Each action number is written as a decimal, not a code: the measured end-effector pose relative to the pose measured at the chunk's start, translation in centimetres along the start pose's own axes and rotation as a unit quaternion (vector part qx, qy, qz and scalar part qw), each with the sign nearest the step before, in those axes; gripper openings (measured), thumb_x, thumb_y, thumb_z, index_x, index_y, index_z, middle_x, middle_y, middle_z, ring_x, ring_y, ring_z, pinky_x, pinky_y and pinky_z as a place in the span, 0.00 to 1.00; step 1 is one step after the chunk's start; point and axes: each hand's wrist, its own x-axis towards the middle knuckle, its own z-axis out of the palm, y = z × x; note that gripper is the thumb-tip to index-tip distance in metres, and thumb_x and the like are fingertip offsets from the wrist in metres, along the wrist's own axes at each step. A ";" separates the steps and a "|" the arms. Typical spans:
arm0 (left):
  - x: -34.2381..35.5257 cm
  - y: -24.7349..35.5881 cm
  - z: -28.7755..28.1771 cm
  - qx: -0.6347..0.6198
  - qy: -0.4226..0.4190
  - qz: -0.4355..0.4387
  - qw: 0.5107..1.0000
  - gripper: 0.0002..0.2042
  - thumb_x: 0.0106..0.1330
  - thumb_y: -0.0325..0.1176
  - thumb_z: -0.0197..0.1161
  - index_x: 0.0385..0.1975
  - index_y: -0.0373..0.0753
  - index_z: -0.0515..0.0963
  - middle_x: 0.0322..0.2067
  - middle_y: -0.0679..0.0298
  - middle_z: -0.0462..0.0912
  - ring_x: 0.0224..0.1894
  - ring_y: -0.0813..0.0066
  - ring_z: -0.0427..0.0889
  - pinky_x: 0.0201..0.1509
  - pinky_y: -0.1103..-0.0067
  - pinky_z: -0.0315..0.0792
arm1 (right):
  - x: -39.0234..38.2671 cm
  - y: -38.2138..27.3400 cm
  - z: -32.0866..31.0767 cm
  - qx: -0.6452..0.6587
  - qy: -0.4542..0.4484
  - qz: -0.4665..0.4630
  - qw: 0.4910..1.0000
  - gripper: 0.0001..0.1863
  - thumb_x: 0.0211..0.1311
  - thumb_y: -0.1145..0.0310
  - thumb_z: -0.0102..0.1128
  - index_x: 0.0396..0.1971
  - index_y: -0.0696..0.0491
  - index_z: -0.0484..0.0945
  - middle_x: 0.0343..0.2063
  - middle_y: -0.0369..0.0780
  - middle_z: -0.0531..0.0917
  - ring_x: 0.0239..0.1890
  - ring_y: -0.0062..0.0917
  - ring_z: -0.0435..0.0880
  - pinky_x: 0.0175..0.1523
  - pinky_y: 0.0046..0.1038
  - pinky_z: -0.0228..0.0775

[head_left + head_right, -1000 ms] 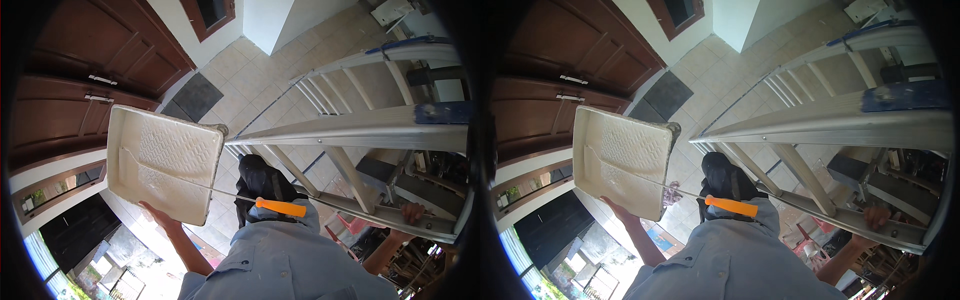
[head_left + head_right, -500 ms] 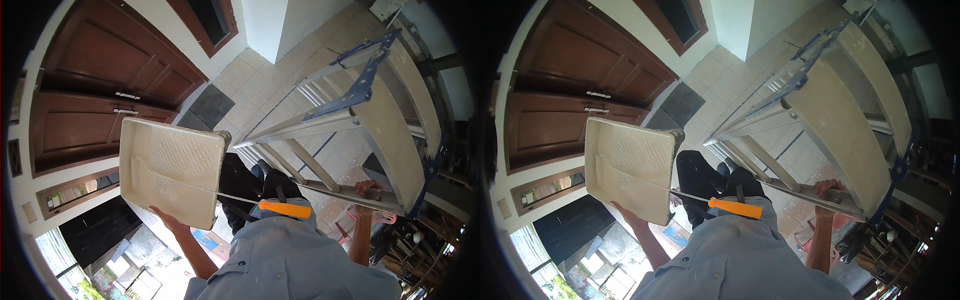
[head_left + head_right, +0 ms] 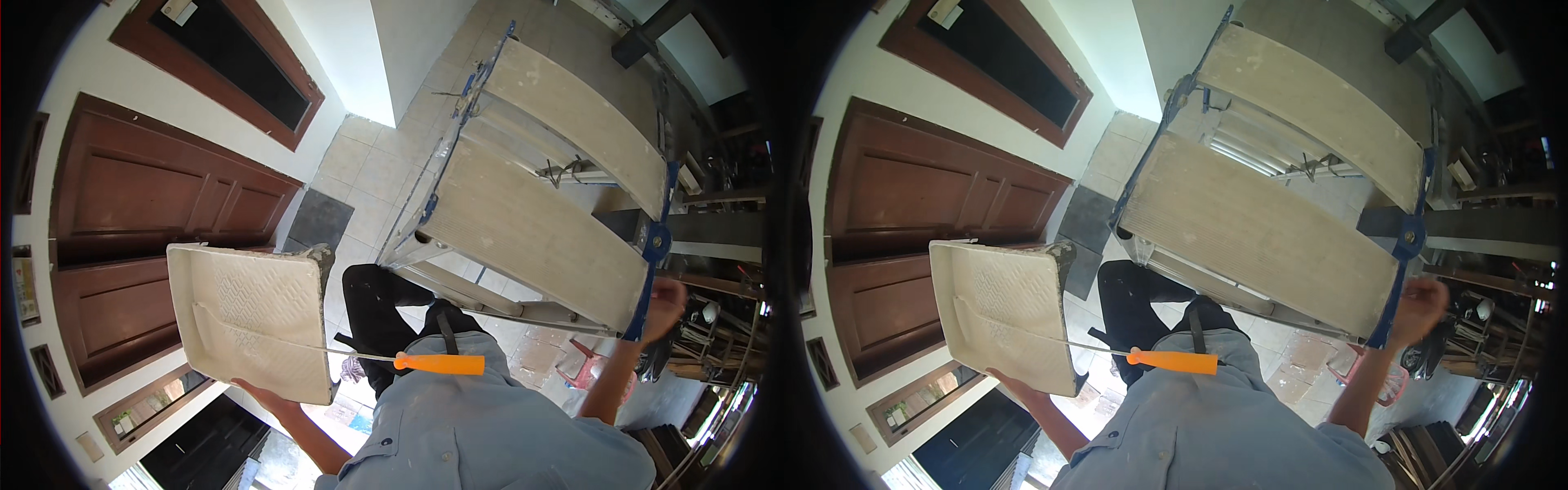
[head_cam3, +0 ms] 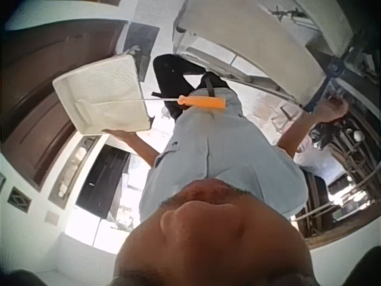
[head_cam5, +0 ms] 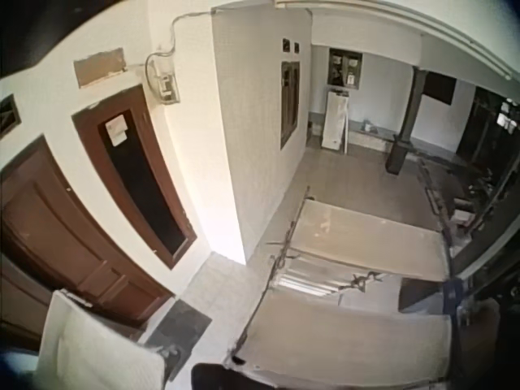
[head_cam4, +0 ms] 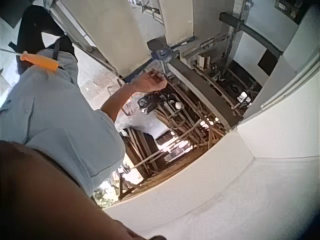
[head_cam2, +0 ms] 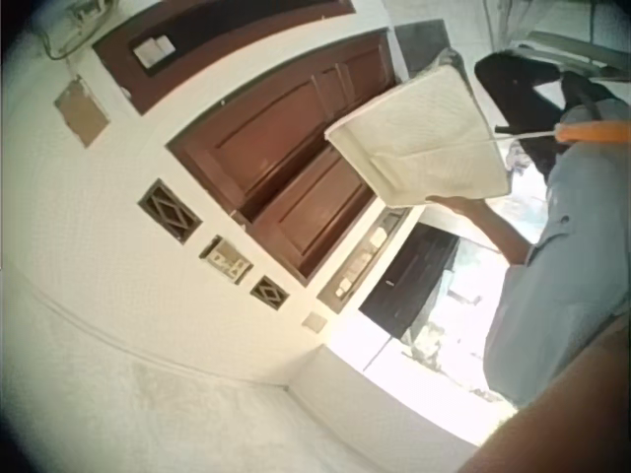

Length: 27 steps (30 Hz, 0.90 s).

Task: Painting the ceiling edge and upper wall trim using a roller on an extension pole.

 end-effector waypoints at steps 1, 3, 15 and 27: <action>0.2 0.2 0.6 0.004 0.029 -0.009 1.000 0.40 0.65 0.68 0.34 0.70 0.46 0.42 0.70 0.57 0.44 0.70 0.56 0.49 0.72 0.61 0.49 | 1.5 -2.8 -0.4 0.063 -0.012 -0.091 0.994 0.14 0.69 0.61 0.45 0.44 0.57 0.70 0.41 0.43 0.75 0.46 0.29 0.74 0.52 0.33 0.67; 0.9 0.8 1.6 0.031 0.001 -0.014 0.999 0.40 0.65 0.69 0.34 0.70 0.48 0.42 0.70 0.58 0.44 0.70 0.56 0.49 0.72 0.62 0.50 | 2.7 -7.6 -0.1 0.120 0.003 -0.148 0.982 0.13 0.69 0.62 0.45 0.42 0.57 0.71 0.40 0.43 0.74 0.45 0.30 0.74 0.51 0.33 0.66; 1.2 3.9 3.7 0.010 0.031 -0.048 0.998 0.40 0.66 0.67 0.35 0.70 0.45 0.44 0.70 0.58 0.46 0.70 0.57 0.51 0.71 0.64 0.51 | -0.5 -13.2 13.5 -0.358 -0.459 -0.071 0.810 0.20 0.55 0.62 0.62 0.43 0.59 0.72 0.37 0.52 0.77 0.39 0.44 0.78 0.43 0.36 0.69; -0.3 15.5 7.3 0.032 0.038 -0.073 0.996 0.39 0.67 0.66 0.34 0.70 0.43 0.44 0.70 0.57 0.47 0.69 0.56 0.52 0.71 0.64 0.51 | -1.9 -12.1 14.4 -0.356 -0.402 -0.051 0.842 0.22 0.48 0.50 0.68 0.30 0.55 0.78 0.21 0.44 0.81 0.24 0.36 0.82 0.31 0.32 0.73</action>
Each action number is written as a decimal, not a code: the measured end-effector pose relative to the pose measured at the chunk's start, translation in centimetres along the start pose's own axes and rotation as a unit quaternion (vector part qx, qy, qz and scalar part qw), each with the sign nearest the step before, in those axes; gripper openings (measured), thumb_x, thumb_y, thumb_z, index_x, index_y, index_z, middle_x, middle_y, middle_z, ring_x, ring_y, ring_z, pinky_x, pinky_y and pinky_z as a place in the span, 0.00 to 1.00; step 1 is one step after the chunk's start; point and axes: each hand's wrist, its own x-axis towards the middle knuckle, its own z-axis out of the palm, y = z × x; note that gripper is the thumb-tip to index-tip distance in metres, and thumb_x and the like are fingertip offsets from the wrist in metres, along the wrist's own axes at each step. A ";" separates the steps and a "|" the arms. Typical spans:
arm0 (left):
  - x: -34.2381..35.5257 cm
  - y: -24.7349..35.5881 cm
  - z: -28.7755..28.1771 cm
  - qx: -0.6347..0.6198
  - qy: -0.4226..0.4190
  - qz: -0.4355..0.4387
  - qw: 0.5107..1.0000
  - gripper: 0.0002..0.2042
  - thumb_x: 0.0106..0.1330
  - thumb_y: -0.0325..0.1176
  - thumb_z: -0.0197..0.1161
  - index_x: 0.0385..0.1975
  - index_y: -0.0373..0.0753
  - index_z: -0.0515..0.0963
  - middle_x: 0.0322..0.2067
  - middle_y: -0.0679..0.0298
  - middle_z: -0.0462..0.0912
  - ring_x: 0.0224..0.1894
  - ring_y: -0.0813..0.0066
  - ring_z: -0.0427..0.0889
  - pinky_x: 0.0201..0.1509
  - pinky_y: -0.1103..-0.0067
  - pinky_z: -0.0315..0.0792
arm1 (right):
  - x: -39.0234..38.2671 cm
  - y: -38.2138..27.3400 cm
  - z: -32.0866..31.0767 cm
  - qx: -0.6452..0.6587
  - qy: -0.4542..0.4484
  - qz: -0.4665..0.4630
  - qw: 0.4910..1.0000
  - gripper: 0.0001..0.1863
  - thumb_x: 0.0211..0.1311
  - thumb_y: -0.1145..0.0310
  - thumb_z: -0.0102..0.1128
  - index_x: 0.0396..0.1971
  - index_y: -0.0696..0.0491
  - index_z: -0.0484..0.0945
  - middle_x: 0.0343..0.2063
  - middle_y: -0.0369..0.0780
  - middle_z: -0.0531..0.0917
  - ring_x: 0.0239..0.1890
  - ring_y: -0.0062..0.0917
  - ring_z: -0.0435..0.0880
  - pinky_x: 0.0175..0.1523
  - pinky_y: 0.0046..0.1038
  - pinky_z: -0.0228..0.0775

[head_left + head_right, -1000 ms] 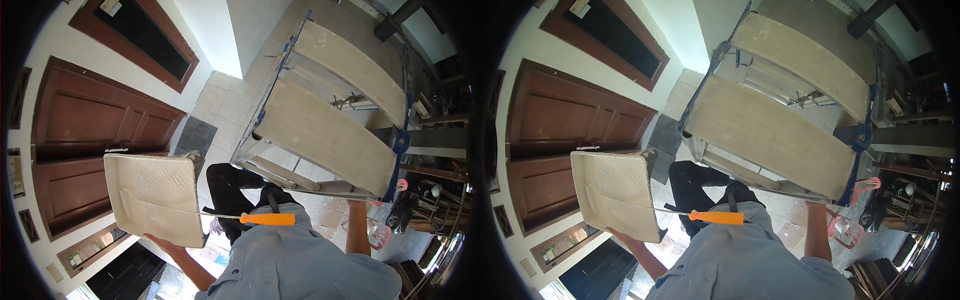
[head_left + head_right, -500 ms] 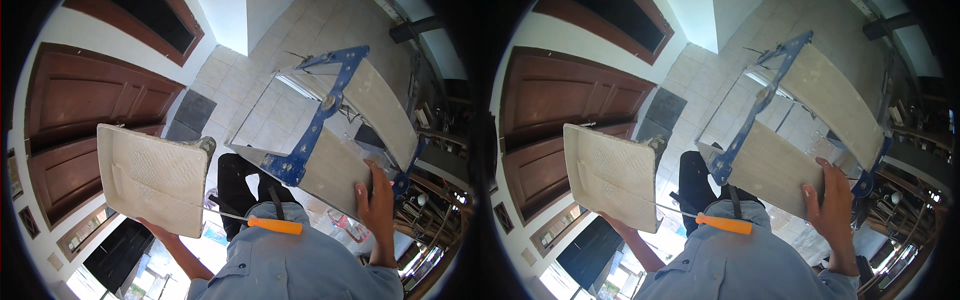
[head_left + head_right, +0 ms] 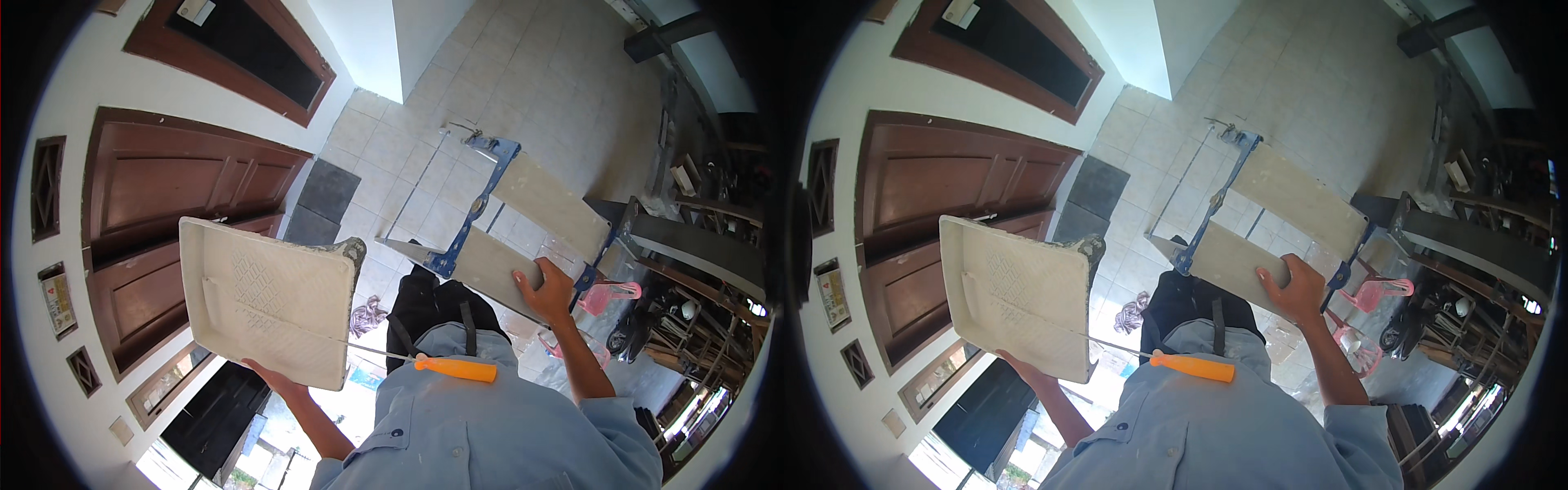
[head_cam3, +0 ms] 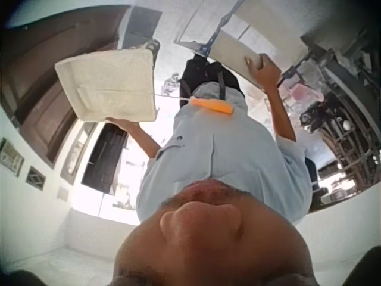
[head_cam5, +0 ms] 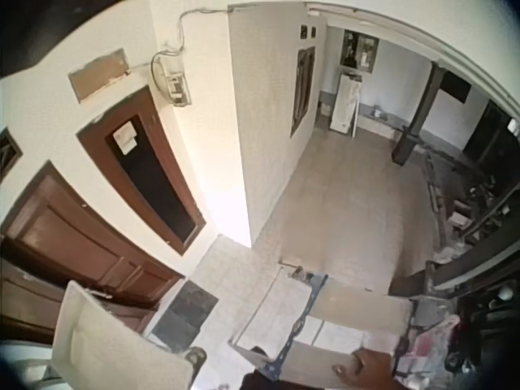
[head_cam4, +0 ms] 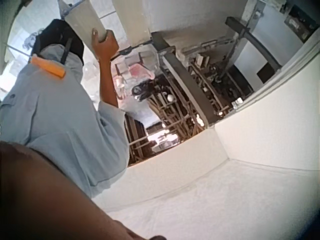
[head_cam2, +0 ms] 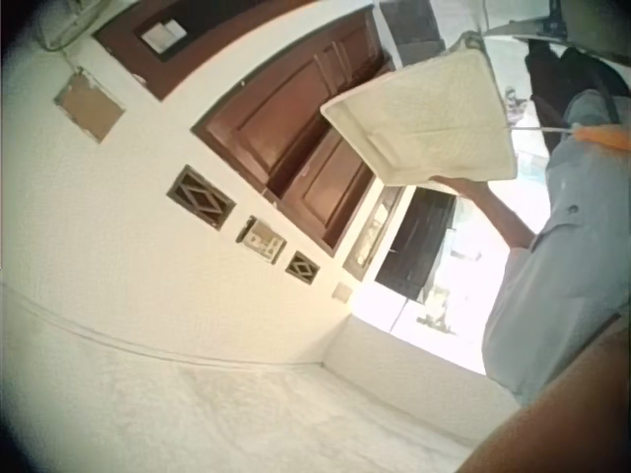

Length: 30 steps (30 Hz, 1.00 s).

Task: Painting the ceiling edge and upper wall trim using a roller on an extension pole.

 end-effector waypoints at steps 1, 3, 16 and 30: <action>-0.1 0.8 0.3 0.018 -0.010 0.011 1.000 0.39 0.67 0.66 0.35 0.70 0.44 0.44 0.70 0.57 0.47 0.70 0.56 0.52 0.71 0.64 0.51 | 0.1 -0.1 -0.3 -0.003 -0.006 0.006 1.000 0.23 0.48 0.48 0.67 0.30 0.55 0.78 0.22 0.44 0.81 0.24 0.36 0.82 0.31 0.32 0.73; 0.1 2.1 1.0 0.008 -0.016 0.005 1.000 0.39 0.67 0.66 0.34 0.70 0.44 0.44 0.70 0.57 0.46 0.70 0.57 0.51 0.71 0.65 0.51 | 0.2 -0.2 -0.8 -0.002 -0.008 0.002 1.000 0.24 0.48 0.47 0.67 0.30 0.55 0.78 0.22 0.44 0.81 0.24 0.35 0.82 0.31 0.31 0.73; -3.0 0.6 4.4 0.020 -0.058 0.026 0.998 0.38 0.68 0.66 0.32 0.70 0.44 0.44 0.69 0.56 0.48 0.69 0.56 0.53 0.71 0.64 0.54 | -0.8 3.6 -1.4 0.016 -0.033 -0.112 0.993 0.44 0.28 0.35 0.73 0.44 0.52 0.77 0.35 0.41 0.80 0.36 0.33 0.81 0.40 0.32 0.73; -8.1 -1.2 1.9 0.014 -0.065 0.034 0.997 0.40 0.64 0.69 0.35 0.69 0.50 0.42 0.69 0.58 0.48 0.68 0.57 0.55 0.69 0.62 0.59 | 0.6 0.4 1.6 -0.001 -0.075 -0.143 0.987 0.52 0.38 0.32 0.65 0.65 0.44 0.63 0.39 0.42 0.75 0.43 0.31 0.72 0.45 0.35 0.59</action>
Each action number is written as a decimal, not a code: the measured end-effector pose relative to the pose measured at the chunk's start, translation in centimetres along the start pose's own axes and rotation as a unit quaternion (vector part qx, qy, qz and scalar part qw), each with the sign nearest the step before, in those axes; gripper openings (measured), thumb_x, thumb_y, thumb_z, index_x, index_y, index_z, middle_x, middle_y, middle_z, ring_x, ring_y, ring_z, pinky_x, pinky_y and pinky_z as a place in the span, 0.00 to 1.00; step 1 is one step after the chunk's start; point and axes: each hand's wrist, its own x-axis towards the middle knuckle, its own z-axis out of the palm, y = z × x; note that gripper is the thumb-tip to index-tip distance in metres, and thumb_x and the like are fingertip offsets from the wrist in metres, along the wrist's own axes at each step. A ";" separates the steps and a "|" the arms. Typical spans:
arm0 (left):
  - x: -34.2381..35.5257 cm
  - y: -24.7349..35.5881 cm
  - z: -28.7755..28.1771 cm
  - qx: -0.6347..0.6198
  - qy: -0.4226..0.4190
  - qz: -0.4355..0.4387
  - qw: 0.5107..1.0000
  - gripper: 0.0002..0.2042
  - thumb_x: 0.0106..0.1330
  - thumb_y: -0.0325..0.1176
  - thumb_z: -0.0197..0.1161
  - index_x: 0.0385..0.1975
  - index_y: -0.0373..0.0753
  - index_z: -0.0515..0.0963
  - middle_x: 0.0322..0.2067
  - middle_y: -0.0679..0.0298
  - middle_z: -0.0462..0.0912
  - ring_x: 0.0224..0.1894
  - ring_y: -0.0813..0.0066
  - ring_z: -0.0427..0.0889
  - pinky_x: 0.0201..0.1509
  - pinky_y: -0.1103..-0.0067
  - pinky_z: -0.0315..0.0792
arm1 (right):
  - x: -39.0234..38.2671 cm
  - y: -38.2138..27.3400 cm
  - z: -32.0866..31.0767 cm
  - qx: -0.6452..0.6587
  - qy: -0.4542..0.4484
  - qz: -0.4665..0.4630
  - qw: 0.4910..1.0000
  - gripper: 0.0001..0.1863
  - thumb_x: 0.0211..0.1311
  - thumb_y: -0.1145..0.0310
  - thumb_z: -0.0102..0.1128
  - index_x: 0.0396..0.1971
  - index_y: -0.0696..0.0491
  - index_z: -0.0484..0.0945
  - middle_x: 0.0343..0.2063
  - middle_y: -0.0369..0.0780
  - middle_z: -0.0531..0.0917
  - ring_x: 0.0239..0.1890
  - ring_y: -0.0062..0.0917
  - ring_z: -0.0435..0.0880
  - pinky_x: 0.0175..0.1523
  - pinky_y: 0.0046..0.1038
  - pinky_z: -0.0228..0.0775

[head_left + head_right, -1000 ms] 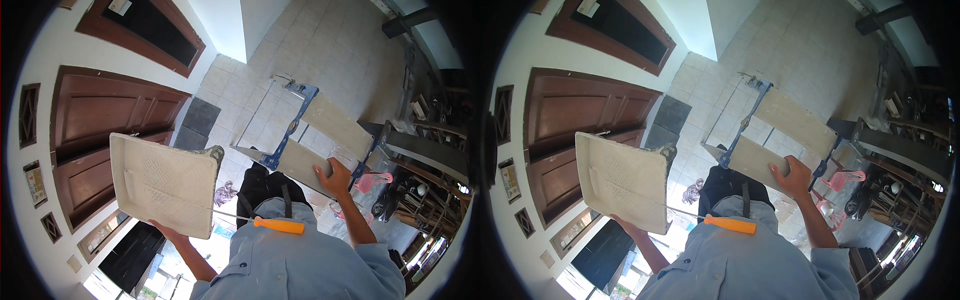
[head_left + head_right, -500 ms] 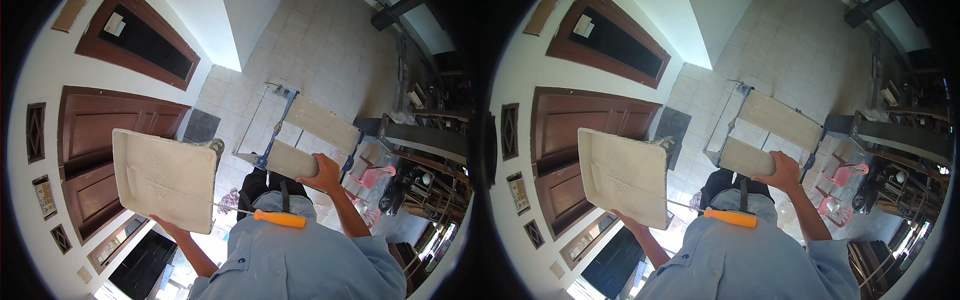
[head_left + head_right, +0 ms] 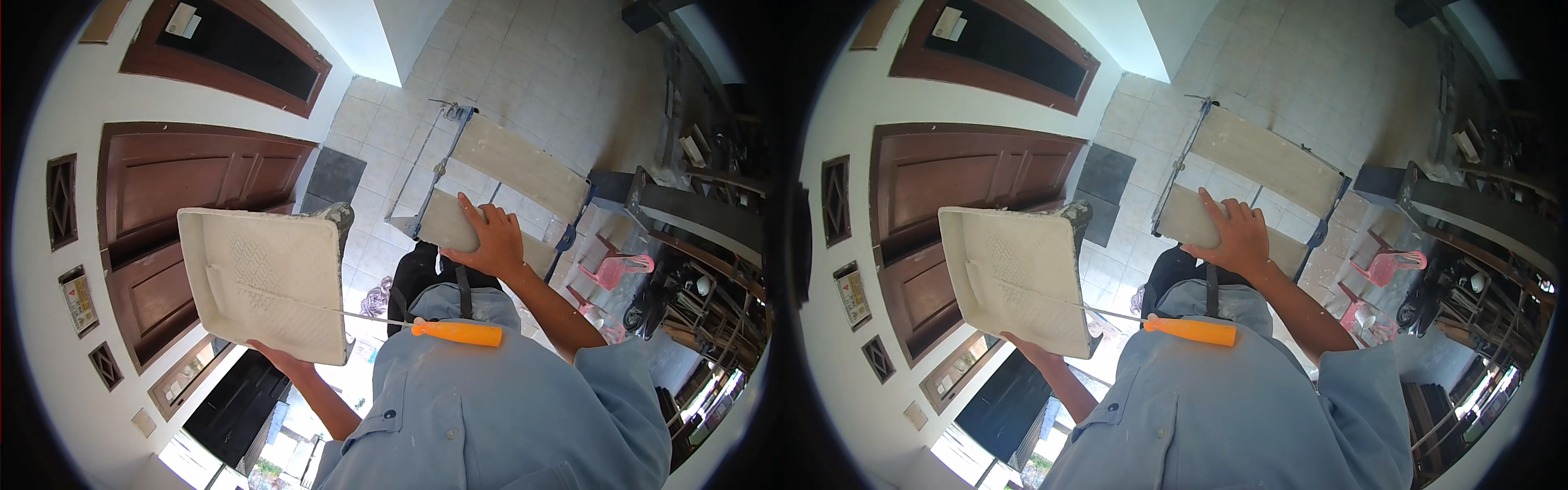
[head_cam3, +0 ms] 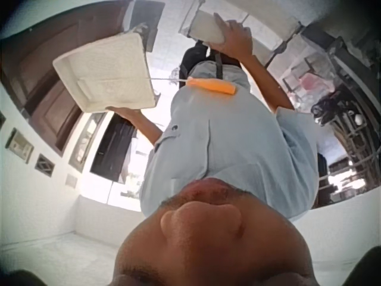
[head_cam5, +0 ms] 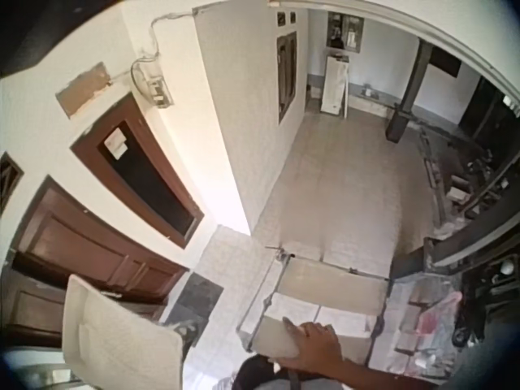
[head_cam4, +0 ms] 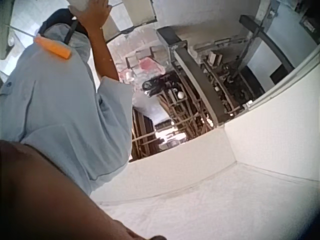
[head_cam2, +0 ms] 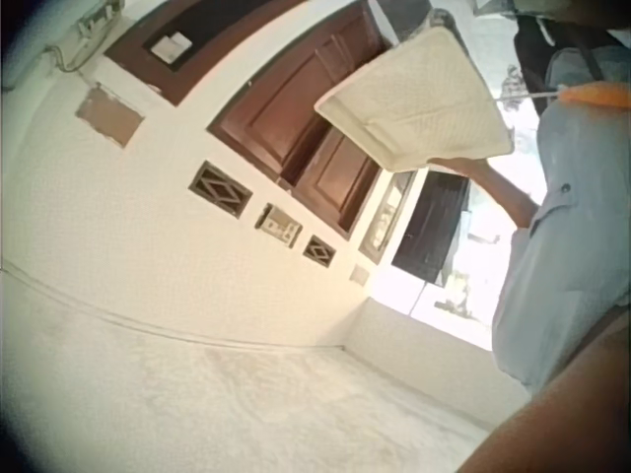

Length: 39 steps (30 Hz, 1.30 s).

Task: Painting the ceiling edge and upper wall trim using a roller on an extension pole.

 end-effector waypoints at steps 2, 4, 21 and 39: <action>-1.0 -0.1 0.2 -0.009 0.005 0.008 1.000 0.40 0.64 0.69 0.35 0.69 0.50 0.43 0.69 0.58 0.48 0.68 0.57 0.55 0.68 0.62 0.60 | 0.1 -0.1 -0.2 -0.043 0.000 0.004 0.999 0.53 0.39 0.32 0.65 0.66 0.44 0.62 0.38 0.42 0.75 0.42 0.30 0.72 0.43 0.33 0.58; -2.2 0.1 0.4 0.004 0.030 0.006 1.000 0.40 0.64 0.70 0.35 0.69 0.50 0.43 0.69 0.58 0.48 0.68 0.57 0.56 0.69 0.62 0.59 | 0.0 -0.1 -0.4 -0.038 0.017 -0.013 0.999 0.53 0.39 0.32 0.64 0.66 0.44 0.62 0.38 0.42 0.75 0.41 0.30 0.72 0.42 0.33 0.58; -5.2 1.2 2.6 0.042 0.101 0.056 0.992 0.40 0.64 0.70 0.33 0.69 0.50 0.43 0.69 0.58 0.49 0.67 0.57 0.58 0.68 0.63 0.61 | 0.5 0.2 0.6 -0.010 0.120 -0.035 0.992 0.48 0.37 0.32 0.65 0.61 0.42 0.70 0.34 0.37 0.74 0.35 0.27 0.72 0.38 0.31 0.58; 3.4 5.9 11.6 0.016 -0.025 0.028 0.999 0.39 0.67 0.66 0.36 0.70 0.46 0.43 0.69 0.57 0.47 0.69 0.56 0.53 0.70 0.62 0.54 | 0.8 0.4 -0.7 0.028 0.100 -0.004 0.995 0.48 0.33 0.33 0.69 0.48 0.58 0.74 0.35 0.40 0.77 0.34 0.30 0.75 0.39 0.31 0.62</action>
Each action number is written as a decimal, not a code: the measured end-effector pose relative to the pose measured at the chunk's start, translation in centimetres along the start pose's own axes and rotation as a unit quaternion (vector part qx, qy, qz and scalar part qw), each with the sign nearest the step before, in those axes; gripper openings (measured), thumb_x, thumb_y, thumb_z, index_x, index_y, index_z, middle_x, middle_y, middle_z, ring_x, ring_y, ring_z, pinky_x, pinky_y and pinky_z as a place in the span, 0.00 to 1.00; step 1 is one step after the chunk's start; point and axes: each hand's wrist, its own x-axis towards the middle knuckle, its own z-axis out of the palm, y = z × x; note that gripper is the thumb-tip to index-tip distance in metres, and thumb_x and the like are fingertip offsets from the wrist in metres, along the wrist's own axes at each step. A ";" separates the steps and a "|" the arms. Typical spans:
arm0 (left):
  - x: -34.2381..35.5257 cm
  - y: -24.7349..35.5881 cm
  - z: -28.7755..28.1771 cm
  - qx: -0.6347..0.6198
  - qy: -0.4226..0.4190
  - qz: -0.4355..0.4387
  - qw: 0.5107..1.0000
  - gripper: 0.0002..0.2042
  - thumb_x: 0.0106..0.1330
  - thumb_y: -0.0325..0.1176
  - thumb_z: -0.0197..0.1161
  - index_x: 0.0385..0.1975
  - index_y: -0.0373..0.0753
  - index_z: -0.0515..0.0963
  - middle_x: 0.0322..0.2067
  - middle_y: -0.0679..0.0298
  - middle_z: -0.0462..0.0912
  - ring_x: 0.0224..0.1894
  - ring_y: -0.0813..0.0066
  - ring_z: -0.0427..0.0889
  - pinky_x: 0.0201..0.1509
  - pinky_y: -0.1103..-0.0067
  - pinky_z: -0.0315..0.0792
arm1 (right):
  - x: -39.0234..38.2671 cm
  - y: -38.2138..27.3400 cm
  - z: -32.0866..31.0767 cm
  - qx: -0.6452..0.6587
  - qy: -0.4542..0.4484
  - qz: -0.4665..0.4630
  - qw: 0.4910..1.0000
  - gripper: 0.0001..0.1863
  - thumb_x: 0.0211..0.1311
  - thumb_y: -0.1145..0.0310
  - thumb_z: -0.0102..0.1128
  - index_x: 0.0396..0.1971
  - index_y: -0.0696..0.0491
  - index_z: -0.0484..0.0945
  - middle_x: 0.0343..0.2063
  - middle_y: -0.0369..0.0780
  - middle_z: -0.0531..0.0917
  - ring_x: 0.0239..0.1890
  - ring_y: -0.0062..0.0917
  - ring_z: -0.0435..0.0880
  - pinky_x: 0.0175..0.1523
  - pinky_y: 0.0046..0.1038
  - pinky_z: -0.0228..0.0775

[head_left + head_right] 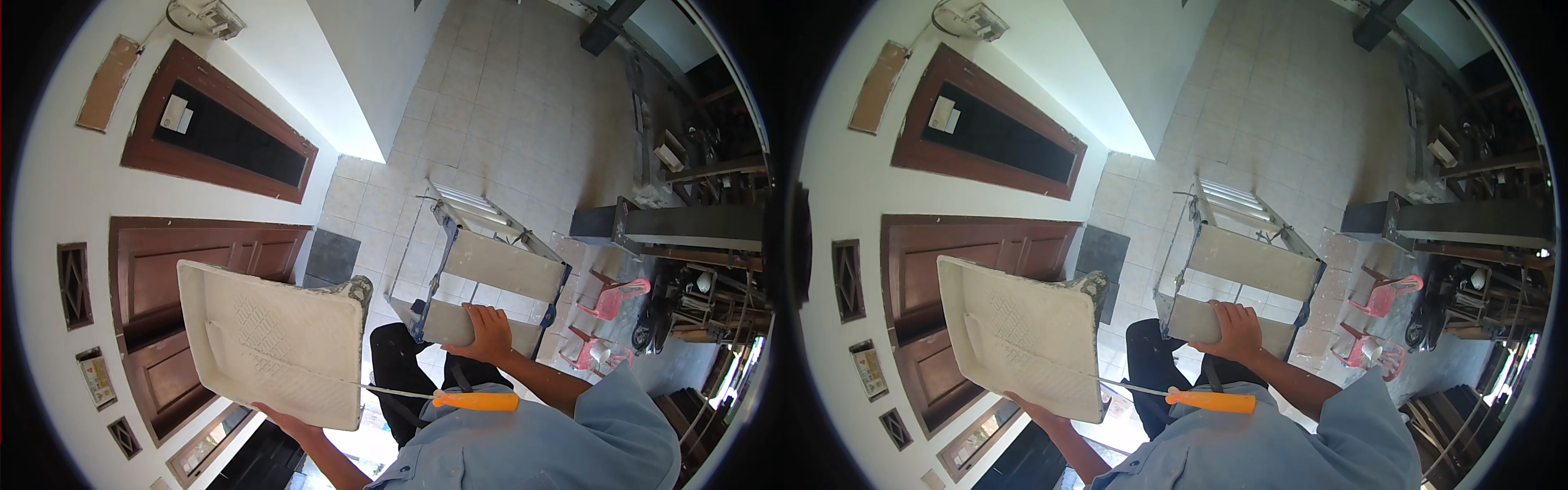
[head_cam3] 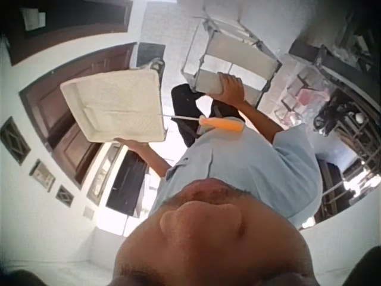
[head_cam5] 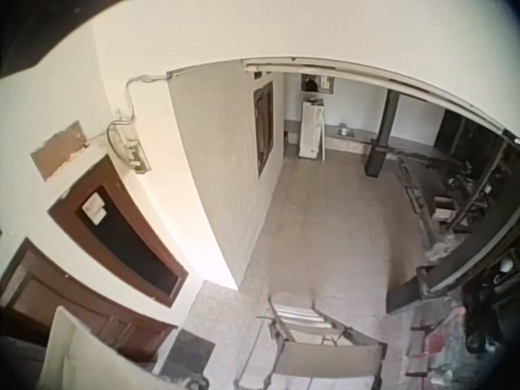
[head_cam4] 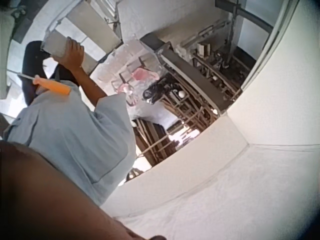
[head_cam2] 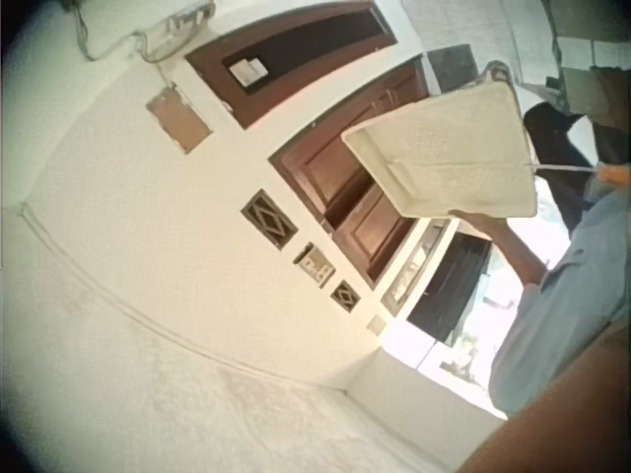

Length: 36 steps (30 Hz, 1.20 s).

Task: Painting the ceiling edge and upper wall trim using a roller on an extension pole.

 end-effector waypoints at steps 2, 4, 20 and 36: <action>0.4 1.4 0.8 -0.011 -0.010 -0.031 0.999 0.39 0.67 0.66 0.35 0.70 0.44 0.43 0.69 0.57 0.47 0.69 0.56 0.53 0.69 0.62 0.54 | 0.1 -0.1 -0.3 -0.003 0.005 -0.006 1.000 0.47 0.33 0.33 0.69 0.47 0.57 0.74 0.35 0.40 0.77 0.34 0.30 0.75 0.39 0.31 0.63; 0.7 2.7 1.5 -0.003 -0.028 -0.031 0.999 0.39 0.67 0.66 0.35 0.70 0.43 0.43 0.69 0.57 0.47 0.69 0.56 0.53 0.70 0.62 0.53 | 0.1 -0.1 -0.5 -0.014 0.013 -0.007 1.000 0.47 0.33 0.33 0.69 0.47 0.57 0.74 0.35 0.39 0.77 0.34 0.30 0.76 0.38 0.30 0.63; 2.4 10.6 10.7 0.018 0.052 -0.073 0.996 0.48 0.60 0.72 0.42 0.63 0.27 0.60 0.56 0.44 0.70 0.57 0.53 0.70 0.58 0.66 0.69 | 0.5 0.1 -1.8 -0.026 0.050 -0.036 0.998 0.47 0.28 0.26 0.65 0.38 0.56 0.79 0.25 0.41 0.78 0.27 0.33 0.78 0.33 0.35 0.66; -1.0 14.3 13.1 0.111 -0.002 -0.070 0.991 0.50 0.59 0.74 0.38 0.64 0.28 0.58 0.58 0.41 0.67 0.62 0.54 0.65 0.62 0.68 0.64 | 0.5 0.8 -0.8 -0.010 0.023 -0.013 1.000 0.47 0.29 0.25 0.63 0.37 0.55 0.77 0.24 0.41 0.77 0.26 0.33 0.77 0.31 0.36 0.64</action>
